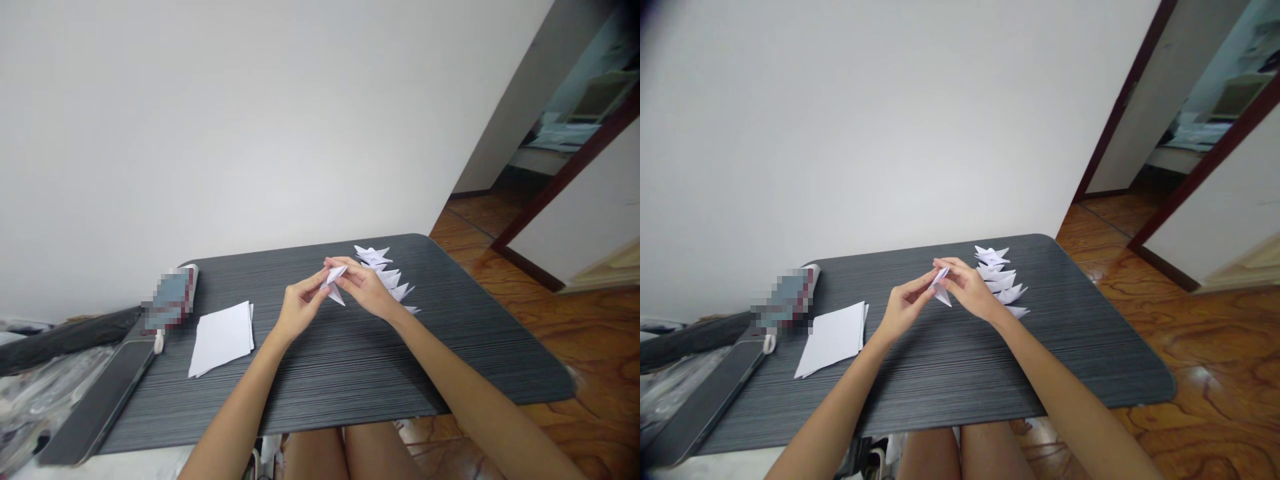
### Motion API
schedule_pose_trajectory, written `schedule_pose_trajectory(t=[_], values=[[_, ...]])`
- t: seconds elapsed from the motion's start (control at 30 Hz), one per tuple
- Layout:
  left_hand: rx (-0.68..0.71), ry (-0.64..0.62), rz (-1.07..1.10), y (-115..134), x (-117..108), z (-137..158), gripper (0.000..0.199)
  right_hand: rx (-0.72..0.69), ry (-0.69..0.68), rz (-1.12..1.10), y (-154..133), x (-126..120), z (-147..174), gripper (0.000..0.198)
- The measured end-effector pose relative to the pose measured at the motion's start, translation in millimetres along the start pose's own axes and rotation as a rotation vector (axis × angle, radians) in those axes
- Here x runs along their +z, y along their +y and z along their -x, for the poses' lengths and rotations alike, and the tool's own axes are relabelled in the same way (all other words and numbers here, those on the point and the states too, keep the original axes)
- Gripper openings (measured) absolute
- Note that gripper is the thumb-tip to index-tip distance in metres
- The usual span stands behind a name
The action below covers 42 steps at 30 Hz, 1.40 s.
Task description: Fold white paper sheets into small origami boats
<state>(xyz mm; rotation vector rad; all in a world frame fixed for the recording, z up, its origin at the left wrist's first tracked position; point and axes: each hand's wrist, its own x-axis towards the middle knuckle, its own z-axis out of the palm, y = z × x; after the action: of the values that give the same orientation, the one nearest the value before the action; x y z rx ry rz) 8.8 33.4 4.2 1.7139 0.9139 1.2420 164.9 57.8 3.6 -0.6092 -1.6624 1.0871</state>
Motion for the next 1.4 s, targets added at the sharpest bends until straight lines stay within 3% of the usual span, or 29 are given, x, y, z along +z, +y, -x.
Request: schedule_pose_trajectory(t=[0.17, 0.33, 0.43, 0.53, 0.7, 1.4], values=[[0.032, 0.038, -0.082, 0.6, -1.8, 0.5, 0.032, -0.016, -0.004, -0.035, -1.2, 2.3, 0.1, 0.034], [0.007, 0.049, -0.096, 3.8, -2.3, 0.4, 0.027, -0.015, 0.132, -0.13, 3.3, 8.6, -0.5, 0.034], [-0.042, 0.071, -0.058, 5.5, -2.1, -0.5, 0.025, -0.042, 0.178, -0.091, 5.9, 10.8, -0.2, 0.024], [-0.087, 0.11, 0.004, 4.4, -2.1, -1.8, 0.025, -0.072, 0.125, 0.062, 5.9, 10.0, 1.2, 0.011], [-0.158, 0.165, 0.089, -2.1, -2.9, -2.8, 0.028, -0.099, 0.039, 0.224, 4.8, 5.6, 2.9, 0.017], [-0.162, 0.074, 0.112, 0.5, -4.5, -2.4, 0.028, -0.076, -0.026, 0.105, -0.6, -0.4, 1.1, 0.027]])
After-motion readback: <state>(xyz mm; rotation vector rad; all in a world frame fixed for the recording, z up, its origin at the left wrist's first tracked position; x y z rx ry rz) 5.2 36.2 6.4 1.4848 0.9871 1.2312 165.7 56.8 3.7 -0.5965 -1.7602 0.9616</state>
